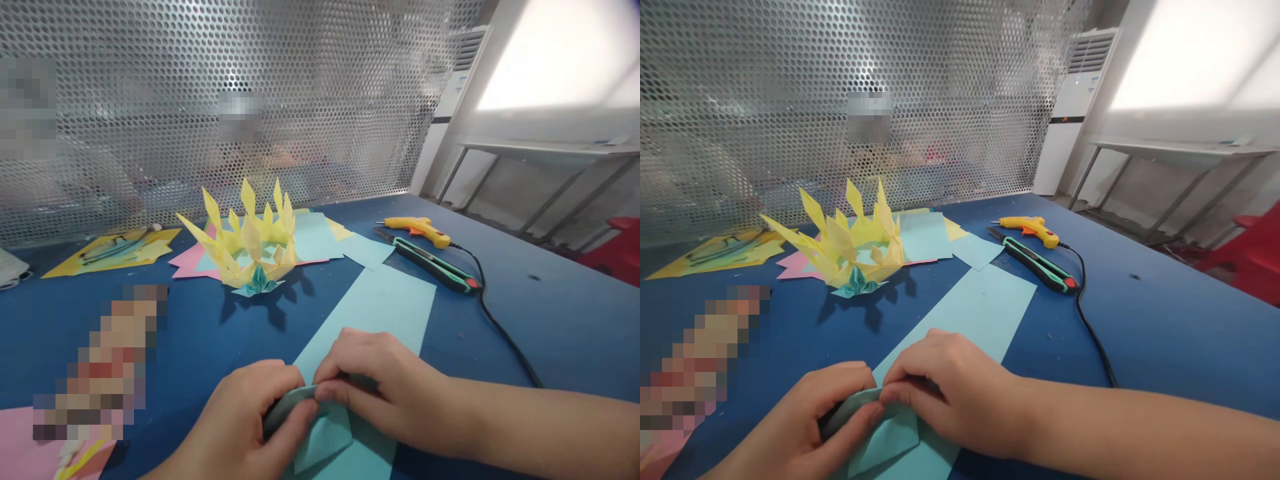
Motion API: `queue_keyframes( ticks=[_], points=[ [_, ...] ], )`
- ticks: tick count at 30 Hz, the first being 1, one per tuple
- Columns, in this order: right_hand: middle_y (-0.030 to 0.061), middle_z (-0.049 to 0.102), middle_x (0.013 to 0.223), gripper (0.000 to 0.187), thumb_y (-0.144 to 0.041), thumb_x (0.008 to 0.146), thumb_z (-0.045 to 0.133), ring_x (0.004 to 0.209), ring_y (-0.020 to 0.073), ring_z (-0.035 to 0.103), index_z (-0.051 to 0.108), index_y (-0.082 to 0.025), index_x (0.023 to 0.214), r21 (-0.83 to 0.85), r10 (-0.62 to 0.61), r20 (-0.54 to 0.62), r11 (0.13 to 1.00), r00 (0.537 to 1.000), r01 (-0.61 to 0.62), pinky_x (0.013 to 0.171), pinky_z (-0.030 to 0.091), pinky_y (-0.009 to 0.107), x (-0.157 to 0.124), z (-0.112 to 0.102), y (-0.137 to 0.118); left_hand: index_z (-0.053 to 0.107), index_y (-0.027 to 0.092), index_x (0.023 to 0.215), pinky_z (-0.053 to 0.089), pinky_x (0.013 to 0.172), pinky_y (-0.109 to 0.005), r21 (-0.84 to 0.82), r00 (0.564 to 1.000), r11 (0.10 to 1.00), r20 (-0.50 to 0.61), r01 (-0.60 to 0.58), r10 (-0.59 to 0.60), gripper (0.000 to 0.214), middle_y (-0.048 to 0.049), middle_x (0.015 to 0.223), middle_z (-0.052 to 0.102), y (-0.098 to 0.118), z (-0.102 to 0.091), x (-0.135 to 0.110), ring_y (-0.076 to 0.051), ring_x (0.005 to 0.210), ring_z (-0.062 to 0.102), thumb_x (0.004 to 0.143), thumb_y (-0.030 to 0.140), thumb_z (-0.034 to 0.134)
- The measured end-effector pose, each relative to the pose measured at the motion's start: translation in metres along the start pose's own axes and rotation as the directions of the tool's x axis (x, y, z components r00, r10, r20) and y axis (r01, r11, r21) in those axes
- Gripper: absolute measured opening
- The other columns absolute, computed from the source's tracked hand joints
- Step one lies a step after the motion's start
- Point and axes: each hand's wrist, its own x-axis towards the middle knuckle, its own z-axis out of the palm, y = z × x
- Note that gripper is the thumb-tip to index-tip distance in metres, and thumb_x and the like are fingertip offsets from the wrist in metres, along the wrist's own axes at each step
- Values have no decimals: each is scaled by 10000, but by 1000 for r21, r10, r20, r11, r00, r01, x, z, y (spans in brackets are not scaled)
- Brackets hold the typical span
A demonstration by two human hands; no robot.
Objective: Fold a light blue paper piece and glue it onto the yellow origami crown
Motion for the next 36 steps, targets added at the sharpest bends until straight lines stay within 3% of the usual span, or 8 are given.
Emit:
queue_keyframes(
  ticks=[9,12,17,20,23,26,31,36],
  points=[
    [20,691,791,120,-174,922,520,747,111,602,639,-162,914,4,-100,-60,995,993,100,781,463,227,-3,-1,0,445,197,581,294,516,-221,-244,997,968,-23,60,-67,406,54,564,404,3,-3,6,-99,544,390,897,451,427],
    [87,628,998,213,-232,904,573,934,146,569,592,-140,1094,-132,-228,-107,968,968,213,880,455,271,-3,-4,2,508,195,619,306,523,-222,-399,988,906,0,139,-151,409,48,588,421,4,-5,7,-109,573,384,871,508,439],
    [105,487,1167,247,-390,828,674,1085,209,437,629,-203,984,-414,-356,-74,861,932,296,985,402,364,-4,-6,2,571,196,739,354,563,-224,-518,958,820,-2,243,-285,360,42,654,493,4,-9,5,-121,620,423,832,537,506],
    [85,482,1187,36,-205,891,587,1097,197,392,619,-217,878,-474,-371,-51,826,927,305,979,405,334,-4,-6,1,485,227,791,331,516,-193,-616,937,751,-58,239,-345,278,79,640,485,3,-10,5,-94,568,391,822,494,557],
    [77,477,1192,191,-52,872,499,1095,196,377,581,-215,816,-501,-373,-64,814,925,294,943,421,321,-5,-5,4,440,248,826,318,468,-174,-685,912,694,-109,219,-396,250,102,604,477,3,-9,6,-81,508,366,801,456,575],
    [81,442,1223,217,-31,862,482,1103,215,363,582,-223,886,-510,-353,-121,824,928,247,942,414,366,-5,-3,8,590,227,809,397,516,-185,-649,901,737,-183,190,-393,203,51,652,581,3,-10,9,-102,573,479,745,420,589],
    [98,411,1259,71,-220,841,614,1119,250,366,609,-209,911,-445,-294,-157,873,943,199,972,371,417,-6,-6,9,767,273,781,467,564,-195,-622,857,742,-215,249,-468,229,2,760,732,6,-13,11,-143,658,600,686,420,619],
    [107,445,1223,343,-460,695,775,1074,241,391,612,-189,828,-381,-250,-158,908,955,174,958,392,369,-5,-8,6,787,324,741,505,592,-189,-664,849,713,-225,225,-478,163,10,783,768,9,-14,11,-169,701,659,635,388,680]
  ],
)
